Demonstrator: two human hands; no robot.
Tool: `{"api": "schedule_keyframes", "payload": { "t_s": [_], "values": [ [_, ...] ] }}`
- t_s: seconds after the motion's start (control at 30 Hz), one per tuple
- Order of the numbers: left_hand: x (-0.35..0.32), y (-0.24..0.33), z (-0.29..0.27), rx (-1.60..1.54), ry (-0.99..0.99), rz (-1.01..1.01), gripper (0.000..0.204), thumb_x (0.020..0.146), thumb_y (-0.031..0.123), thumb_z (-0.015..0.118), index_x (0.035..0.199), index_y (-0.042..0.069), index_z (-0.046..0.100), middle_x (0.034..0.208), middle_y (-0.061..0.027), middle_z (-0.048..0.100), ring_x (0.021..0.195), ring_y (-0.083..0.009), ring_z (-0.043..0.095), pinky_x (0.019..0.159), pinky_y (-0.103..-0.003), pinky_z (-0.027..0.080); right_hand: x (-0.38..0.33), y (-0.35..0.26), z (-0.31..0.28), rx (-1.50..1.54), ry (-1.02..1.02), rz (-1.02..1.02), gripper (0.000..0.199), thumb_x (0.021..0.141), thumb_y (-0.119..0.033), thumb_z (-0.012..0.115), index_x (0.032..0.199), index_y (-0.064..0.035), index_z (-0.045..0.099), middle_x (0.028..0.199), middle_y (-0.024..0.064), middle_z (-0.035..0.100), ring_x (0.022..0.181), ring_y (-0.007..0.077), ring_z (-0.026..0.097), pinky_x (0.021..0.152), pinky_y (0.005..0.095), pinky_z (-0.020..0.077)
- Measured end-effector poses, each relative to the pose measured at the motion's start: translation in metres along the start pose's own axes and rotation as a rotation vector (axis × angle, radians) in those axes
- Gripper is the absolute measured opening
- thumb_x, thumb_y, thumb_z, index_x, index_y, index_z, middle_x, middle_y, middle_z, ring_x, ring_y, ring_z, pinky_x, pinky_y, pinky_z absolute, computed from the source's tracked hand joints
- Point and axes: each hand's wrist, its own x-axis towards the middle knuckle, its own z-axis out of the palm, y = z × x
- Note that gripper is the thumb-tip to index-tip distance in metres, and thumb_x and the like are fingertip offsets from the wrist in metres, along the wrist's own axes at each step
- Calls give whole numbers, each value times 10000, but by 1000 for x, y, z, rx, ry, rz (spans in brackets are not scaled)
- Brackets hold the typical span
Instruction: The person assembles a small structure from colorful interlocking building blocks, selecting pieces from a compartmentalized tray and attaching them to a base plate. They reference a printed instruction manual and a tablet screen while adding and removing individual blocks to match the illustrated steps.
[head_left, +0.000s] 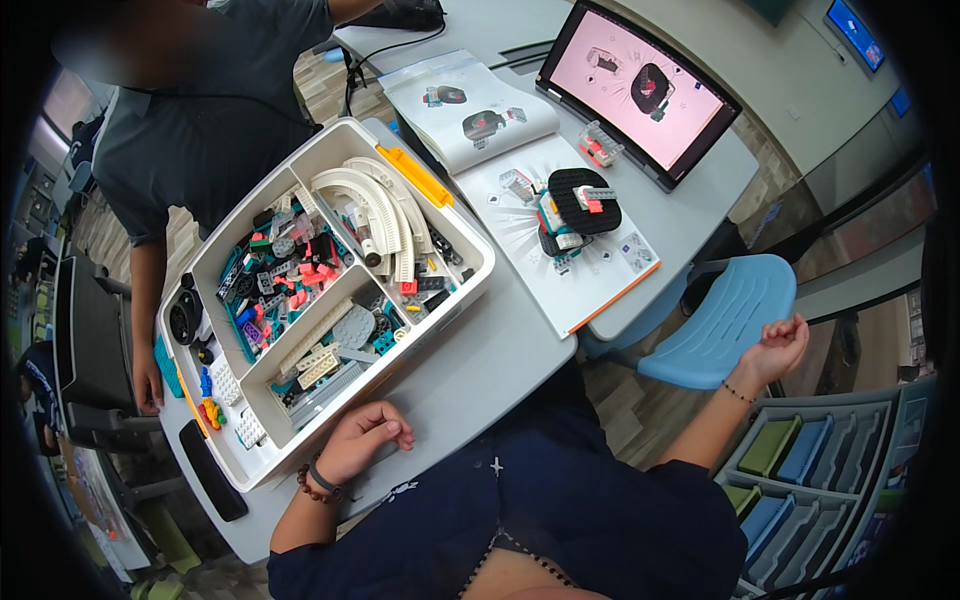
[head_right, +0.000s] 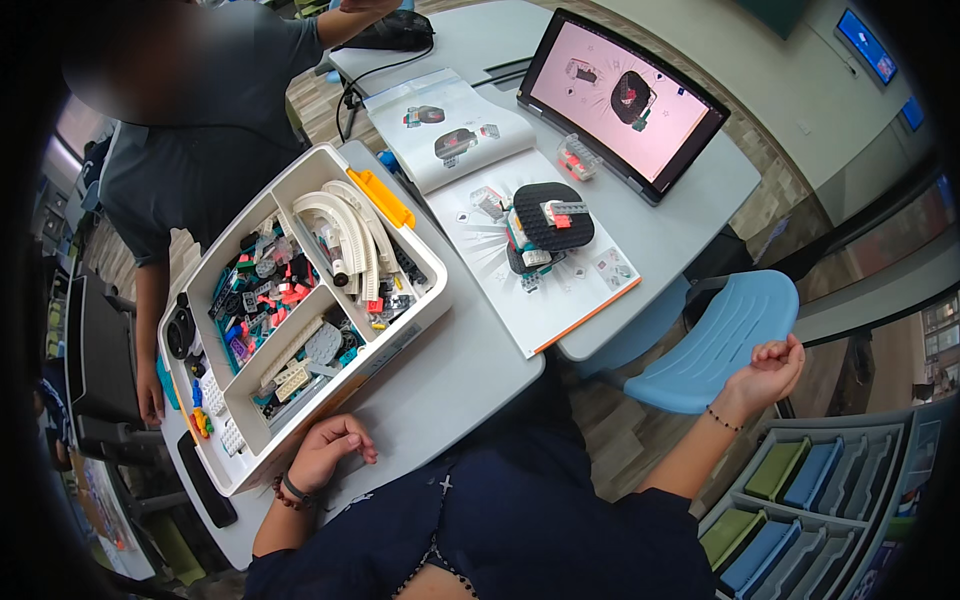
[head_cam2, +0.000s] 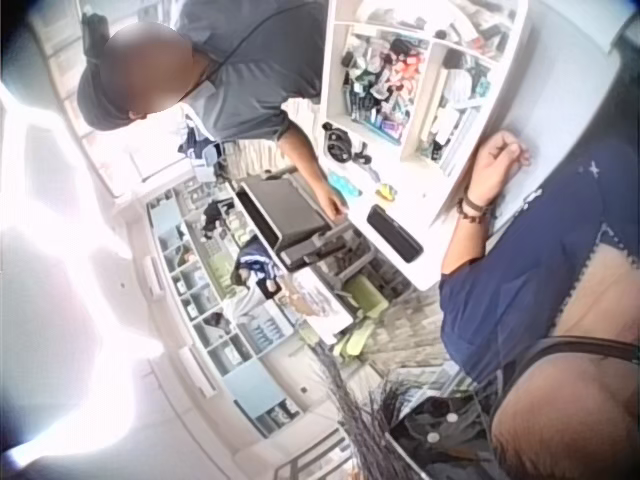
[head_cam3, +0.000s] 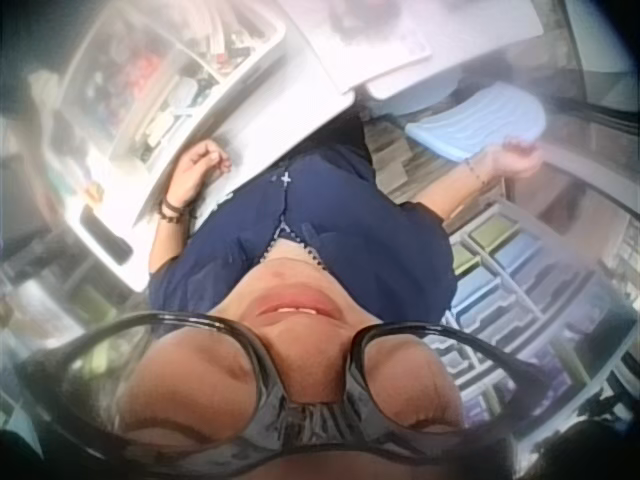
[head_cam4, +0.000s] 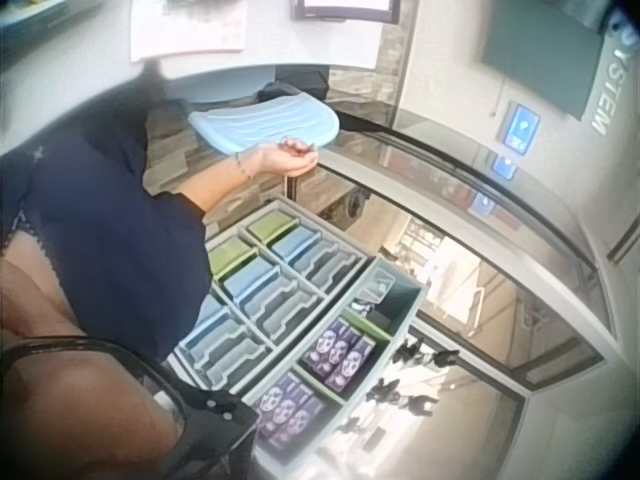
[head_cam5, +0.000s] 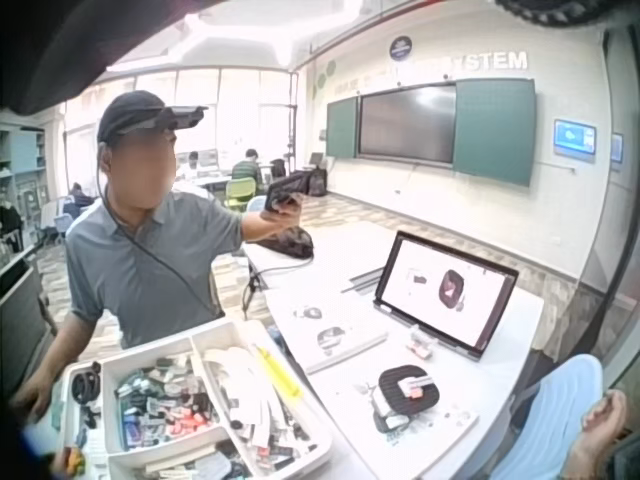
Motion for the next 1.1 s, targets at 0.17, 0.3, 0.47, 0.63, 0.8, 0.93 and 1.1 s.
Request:
{"api": "schedule_keyframes", "payload": {
  "t_s": [0.17, 0.3, 0.47, 0.63, 0.8, 0.93, 1.1],
  "values": [
    [-1, -1, -3, -9, -31, 1, 174, 945, 154, 505, 902, -2, 565, 870, -86, 609, 819, -169, 607, 773, -315, 495, 0, 3, 3, 11, 19, -1, 232, 952, -178, 443, 889, 7, 567, 609, 2, 455, 514, 70, 387, 457, 210, 311],
    [-1, -2, -5, -33, -47, -3, 159, 949, 137, 500, 918, -5, 565, 883, -84, 610, 839, -168, 606, 789, -312, 494, 2, 4, 5, 17, 40, -8, 234, 944, -184, 446, 876, 6, 565, 597, 1, 446, 511, 75, 377, 459, 209, 302],
    [-1, -2, -5, -44, -61, -13, 158, 950, 135, 501, 922, -6, 567, 887, -86, 613, 845, -168, 607, 792, -312, 496, 7, 6, -3, 32, 38, -15, 237, 942, -190, 443, 868, 3, 560, 596, -1, 437, 514, 76, 366, 463, 209, 295],
    [-1, -3, -7, -36, -54, -26, 170, 944, 148, 506, 915, -6, 571, 880, -91, 617, 843, -172, 611, 790, -316, 496, 5, 6, 4, 48, 49, -12, 242, 948, -184, 440, 859, 3, 564, 595, -1, 435, 516, 74, 363, 464, 214, 290],
    [-2, -2, -4, -46, -32, -30, 194, 932, 174, 519, 897, -6, 581, 865, -99, 625, 829, -184, 615, 788, -329, 493, -1, 11, 8, 94, -22, 29, 235, 953, -172, 446, 867, 3, 577, 589, 0, 436, 512, 73, 359, 465, 218, 288],
    [-1, -2, -4, -34, -58, -13, 186, 935, 169, 522, 912, -6, 577, 871, -101, 627, 844, -186, 618, 793, -324, 493, -5, 15, 22, 95, -26, 54, 227, 953, -162, 449, 871, 6, 577, 588, 2, 440, 506, 73, 353, 467, 218, 291],
    [0, -2, -2, -40, -47, -9, 186, 938, 165, 516, 917, -8, 579, 872, -98, 628, 849, -183, 616, 798, -320, 490, 6, 15, 25, 71, -9, 17, 240, 958, -173, 444, 876, 12, 574, 599, 5, 442, 509, 77, 357, 471, 221, 302]
  ]
}}
